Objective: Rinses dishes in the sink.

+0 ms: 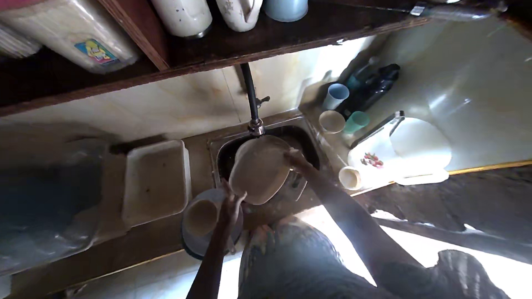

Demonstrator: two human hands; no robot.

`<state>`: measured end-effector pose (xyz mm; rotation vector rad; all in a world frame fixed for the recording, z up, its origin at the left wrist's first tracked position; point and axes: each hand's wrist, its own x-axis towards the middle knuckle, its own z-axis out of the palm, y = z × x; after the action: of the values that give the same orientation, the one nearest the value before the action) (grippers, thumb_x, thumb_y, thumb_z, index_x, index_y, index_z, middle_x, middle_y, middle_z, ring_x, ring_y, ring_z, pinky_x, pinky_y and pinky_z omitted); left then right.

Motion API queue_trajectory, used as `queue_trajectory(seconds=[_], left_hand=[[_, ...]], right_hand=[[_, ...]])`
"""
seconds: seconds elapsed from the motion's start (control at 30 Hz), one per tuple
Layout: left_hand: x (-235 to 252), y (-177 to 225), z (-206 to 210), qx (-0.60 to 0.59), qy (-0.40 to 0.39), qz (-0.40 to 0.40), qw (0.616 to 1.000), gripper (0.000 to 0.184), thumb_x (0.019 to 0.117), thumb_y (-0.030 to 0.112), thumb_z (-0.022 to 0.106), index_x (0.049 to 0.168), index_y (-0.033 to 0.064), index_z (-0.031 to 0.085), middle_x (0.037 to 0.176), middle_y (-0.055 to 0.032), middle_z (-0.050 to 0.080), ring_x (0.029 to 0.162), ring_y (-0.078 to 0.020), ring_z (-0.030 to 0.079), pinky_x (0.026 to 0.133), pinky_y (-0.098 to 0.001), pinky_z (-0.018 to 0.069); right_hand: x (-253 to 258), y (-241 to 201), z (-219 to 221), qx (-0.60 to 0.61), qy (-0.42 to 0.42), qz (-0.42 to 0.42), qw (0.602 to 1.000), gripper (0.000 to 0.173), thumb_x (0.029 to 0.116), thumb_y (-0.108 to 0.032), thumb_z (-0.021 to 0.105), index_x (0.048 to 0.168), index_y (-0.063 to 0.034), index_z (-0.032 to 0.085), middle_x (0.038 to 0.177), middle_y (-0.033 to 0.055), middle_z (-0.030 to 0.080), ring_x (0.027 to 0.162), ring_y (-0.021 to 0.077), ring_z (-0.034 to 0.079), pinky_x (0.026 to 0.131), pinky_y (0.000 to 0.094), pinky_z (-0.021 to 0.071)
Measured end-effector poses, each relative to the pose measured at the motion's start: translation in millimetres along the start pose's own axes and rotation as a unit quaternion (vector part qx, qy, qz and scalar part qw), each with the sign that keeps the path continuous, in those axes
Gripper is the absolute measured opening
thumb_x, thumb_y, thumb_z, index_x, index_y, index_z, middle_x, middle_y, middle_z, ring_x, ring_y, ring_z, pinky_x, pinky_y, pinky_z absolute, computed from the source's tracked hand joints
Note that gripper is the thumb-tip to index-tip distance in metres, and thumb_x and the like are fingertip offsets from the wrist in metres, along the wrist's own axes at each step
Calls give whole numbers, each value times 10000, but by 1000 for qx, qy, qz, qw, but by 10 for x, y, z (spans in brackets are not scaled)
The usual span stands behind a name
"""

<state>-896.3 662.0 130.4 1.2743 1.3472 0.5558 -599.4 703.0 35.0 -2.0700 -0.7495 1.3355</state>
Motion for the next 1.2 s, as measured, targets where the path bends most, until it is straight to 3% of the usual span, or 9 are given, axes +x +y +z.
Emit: queue_trajectory(seconds=[0.1,0.17,0.33,0.43,0.57,0.77,0.83,0.97,1.2], left_hand=[[9,92,181,-164,39,-138,976,314,980,17,517,1282,-61,480,997,-156,607,783,-181,636,660,-334,570],[-23,138,199,-188,32,-154,969,337,887,-118,517,1214,-59,467,860,-102,568,652,-138,596,577,-284,547],[-97,79,254,-290,-25,-193,937,231,885,-112,457,1086,-5,500,806,-74,611,652,-158,645,614,-333,601],[-43,44,272,-274,-40,-156,948,252,864,-111,487,1090,2,501,796,-46,606,648,-121,627,621,-294,588],[34,-13,39,-267,16,-152,951,199,896,-83,450,1075,-19,508,786,-66,599,633,-144,625,597,-312,582],[-92,-13,171,-298,-2,-146,943,194,886,-133,445,978,26,508,713,-10,594,599,-96,618,614,-282,596],[-22,67,181,-275,2,-140,951,186,890,-131,468,1010,4,512,738,-26,590,605,-95,611,604,-268,584],[103,-29,44,-296,31,-130,946,252,889,-122,437,1111,-22,499,824,-76,618,652,-147,651,611,-324,605],[-90,7,208,-270,-8,-151,951,196,870,-151,464,982,1,518,723,-31,607,602,-108,629,608,-283,595]], right_hand=[[-251,-212,7,-43,-4,8,999,502,1084,-390,497,1323,40,603,1301,289,627,1217,414,614,1042,577,477],[-305,-300,-54,-126,51,-22,990,502,1077,-422,491,1303,2,637,1276,274,653,1209,439,620,1019,628,471],[-392,-498,131,-164,165,-155,960,672,958,-433,694,1461,-62,451,1344,276,587,1160,458,631,897,637,537],[-721,-595,712,-121,39,-261,957,692,908,-335,762,1465,-41,477,1415,242,561,1296,389,563,1068,540,491],[-1059,-463,712,-241,-267,-386,849,577,1033,-169,561,1575,-54,397,1687,174,254,1585,341,161,1286,511,127],[-463,-681,686,-207,-8,-253,945,543,1019,-227,614,1505,-35,463,1388,251,593,1211,417,625,1028,583,502],[-812,-792,950,-167,-62,-273,945,712,967,-249,690,1559,-56,342,1278,229,653,1105,358,679,950,535,557],[-1119,-773,779,-165,-229,-366,887,469,1005,-105,620,1451,15,541,1490,225,539,1382,325,528,1180,452,384],[-466,-1065,678,-150,80,-207,964,453,1015,-199,625,1421,-12,556,1349,248,628,1240,412,618,1057,561,483]])
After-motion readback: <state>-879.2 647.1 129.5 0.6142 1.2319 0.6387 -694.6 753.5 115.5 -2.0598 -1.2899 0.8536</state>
